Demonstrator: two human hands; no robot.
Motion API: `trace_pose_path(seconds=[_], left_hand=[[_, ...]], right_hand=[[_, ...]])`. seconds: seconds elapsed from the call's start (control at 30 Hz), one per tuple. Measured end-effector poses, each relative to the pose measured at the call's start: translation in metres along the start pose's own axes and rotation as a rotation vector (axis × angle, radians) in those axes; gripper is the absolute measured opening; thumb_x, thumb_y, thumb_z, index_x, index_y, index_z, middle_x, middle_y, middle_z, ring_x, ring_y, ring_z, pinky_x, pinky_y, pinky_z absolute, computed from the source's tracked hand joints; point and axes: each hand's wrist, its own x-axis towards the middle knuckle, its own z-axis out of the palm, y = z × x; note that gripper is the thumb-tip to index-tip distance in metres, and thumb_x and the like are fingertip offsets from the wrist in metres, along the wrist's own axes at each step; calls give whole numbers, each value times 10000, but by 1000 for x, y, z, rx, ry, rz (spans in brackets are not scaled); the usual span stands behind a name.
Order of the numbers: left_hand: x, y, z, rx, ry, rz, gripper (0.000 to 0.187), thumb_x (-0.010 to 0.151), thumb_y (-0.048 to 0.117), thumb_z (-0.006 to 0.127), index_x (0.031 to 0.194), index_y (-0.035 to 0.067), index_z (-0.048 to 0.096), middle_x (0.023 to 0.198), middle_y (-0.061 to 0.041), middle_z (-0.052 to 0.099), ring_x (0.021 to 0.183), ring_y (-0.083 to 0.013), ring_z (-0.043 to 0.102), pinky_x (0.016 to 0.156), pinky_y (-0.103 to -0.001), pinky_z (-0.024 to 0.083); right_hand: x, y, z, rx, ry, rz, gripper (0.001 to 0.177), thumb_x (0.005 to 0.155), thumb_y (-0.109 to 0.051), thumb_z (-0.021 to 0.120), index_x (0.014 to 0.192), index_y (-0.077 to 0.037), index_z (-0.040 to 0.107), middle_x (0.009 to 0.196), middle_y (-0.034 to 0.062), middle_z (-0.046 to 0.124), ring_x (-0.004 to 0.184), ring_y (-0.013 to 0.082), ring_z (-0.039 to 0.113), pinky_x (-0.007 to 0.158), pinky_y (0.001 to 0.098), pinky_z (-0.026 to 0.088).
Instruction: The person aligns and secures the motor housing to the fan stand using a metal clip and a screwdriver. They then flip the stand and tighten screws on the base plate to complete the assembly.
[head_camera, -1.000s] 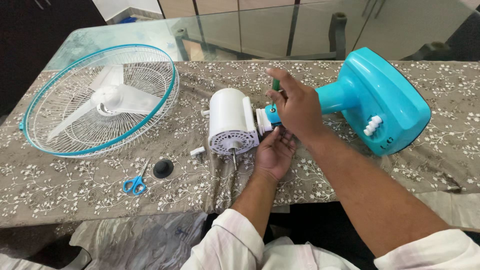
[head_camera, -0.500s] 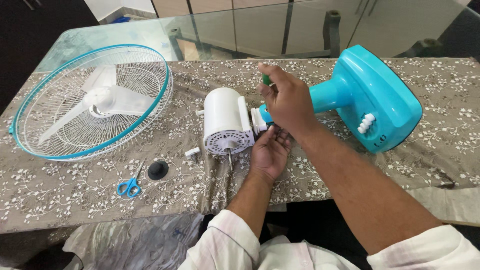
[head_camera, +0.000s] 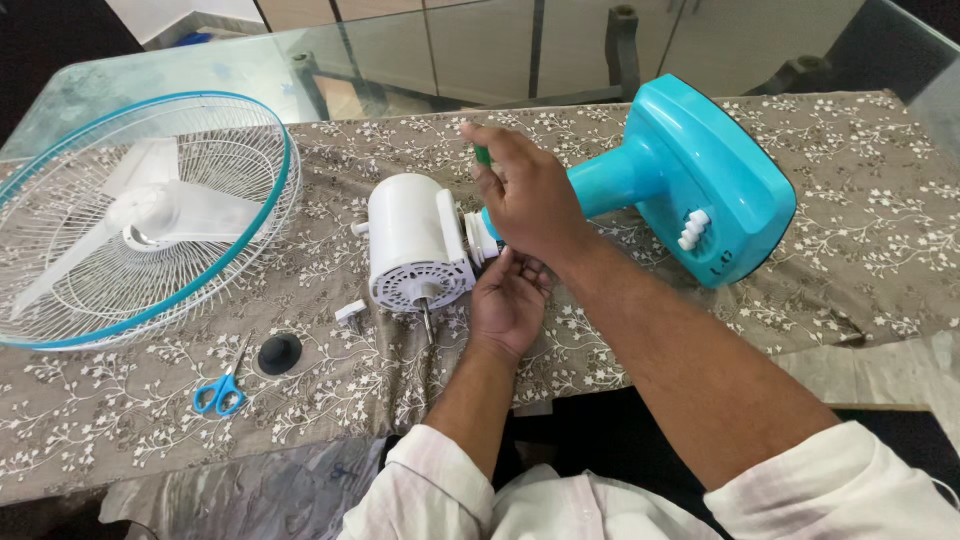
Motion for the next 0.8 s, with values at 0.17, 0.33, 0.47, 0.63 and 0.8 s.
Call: trace_pose_path(seconds=[0.17, 0.33, 0.47, 0.63, 0.8], left_hand=[[1, -1, -2, 25, 12, 13, 234, 992, 281, 633, 1090, 69, 630, 1010, -31, 632, 959, -187, 558, 877, -346, 434], [0, 0, -1, 23, 17, -8, 231, 986, 280, 634, 1100, 79, 640, 1072, -25, 651, 1015, -181, 569, 890, -338, 427], [-1, 1, 0, 3, 15, -21, 240, 982, 280, 634, 1109, 76, 643, 1111, -28, 664, 1059, -178, 576, 897, -342, 422], [-2, 1, -2, -28, -26, 5, 244, 997, 265, 627, 1145, 71, 632, 1139, -30, 657, 1083, -194, 574, 920, -352, 426], [-3, 3, 0, -64, -23, -20, 258, 985, 267, 609, 1161, 79, 631, 1180, -28, 658, 1118, -196, 574, 910, -358, 423]], right_hand=[[0, 3, 1, -57, -93, 151, 355, 936, -62, 722, 1281, -118, 660, 945, 113, 700, 764, 244, 718, 666, 378, 574], [3, 9, 2, -48, -89, 131, 312, 948, -83, 761, 1245, -107, 666, 939, 128, 709, 729, 242, 707, 656, 378, 573], [4, 12, 4, 31, -122, 137, 314, 981, -40, 672, 1287, -106, 687, 956, 85, 725, 780, 202, 733, 700, 350, 586], [3, 8, 2, -69, -109, 177, 175, 942, -103, 761, 1116, -103, 742, 1009, 114, 729, 751, 223, 723, 687, 360, 587], [1, 8, -2, -17, -127, 140, 318, 951, -47, 708, 1268, -78, 691, 1135, 144, 719, 916, 267, 731, 795, 372, 599]])
